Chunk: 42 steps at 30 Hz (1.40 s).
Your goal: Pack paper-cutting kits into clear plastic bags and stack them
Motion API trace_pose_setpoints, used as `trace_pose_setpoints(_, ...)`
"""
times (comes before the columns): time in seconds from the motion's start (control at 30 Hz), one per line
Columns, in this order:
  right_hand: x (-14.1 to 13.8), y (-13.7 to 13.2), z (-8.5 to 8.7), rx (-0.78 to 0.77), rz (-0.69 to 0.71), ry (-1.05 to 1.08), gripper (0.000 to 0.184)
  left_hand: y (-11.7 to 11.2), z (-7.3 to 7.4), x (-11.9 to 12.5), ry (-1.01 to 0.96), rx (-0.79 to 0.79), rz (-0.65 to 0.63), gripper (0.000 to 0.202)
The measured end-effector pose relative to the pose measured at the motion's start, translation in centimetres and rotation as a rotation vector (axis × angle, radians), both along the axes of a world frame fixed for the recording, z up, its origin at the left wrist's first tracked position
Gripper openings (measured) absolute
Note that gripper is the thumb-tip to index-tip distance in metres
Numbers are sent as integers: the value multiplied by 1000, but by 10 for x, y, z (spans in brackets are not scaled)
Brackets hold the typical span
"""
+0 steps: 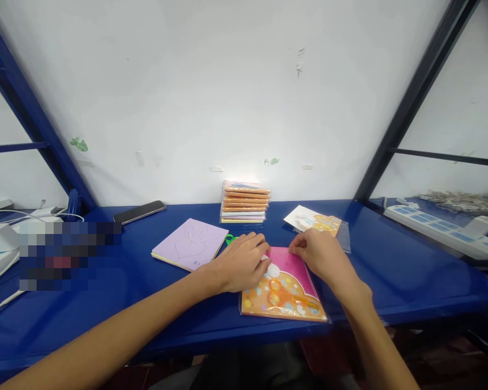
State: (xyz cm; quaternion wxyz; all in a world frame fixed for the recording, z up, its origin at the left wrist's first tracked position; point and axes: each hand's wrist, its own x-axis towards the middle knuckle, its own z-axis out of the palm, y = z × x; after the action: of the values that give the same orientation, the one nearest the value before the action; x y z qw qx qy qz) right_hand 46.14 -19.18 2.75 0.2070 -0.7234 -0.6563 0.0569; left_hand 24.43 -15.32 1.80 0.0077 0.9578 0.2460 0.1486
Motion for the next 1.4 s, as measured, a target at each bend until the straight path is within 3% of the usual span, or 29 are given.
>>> trace_pose_setpoints(0.2,-21,0,-1,18,76,20,19,-3,-4,1,-5,-8,-83,37)
trace_pose_setpoints(0.43,7,2,-1,20,-5,21,19,6,2,-2,0,1,49,33)
trace_pose_setpoints(0.67,-12,4,-2,36,82,14,22,-1,-3,-1,-63,-42,-84,41)
trace_pose_setpoints(0.9,4,5,-3,28,25,36,19,6,4,-5,-47,-91,12,31)
trace_pose_setpoints(1.1,-1,5,-3,34,62,18,22,1,-3,-2,-75,-109,-69,43)
trace_pose_setpoints(1.27,2,11,-5,-5,129,87,21,0,-1,3,-68,-78,-19,34)
trace_pose_setpoints(1.4,20,14,-9,-53,121,127,16,9,-5,0,-86,-47,112,28)
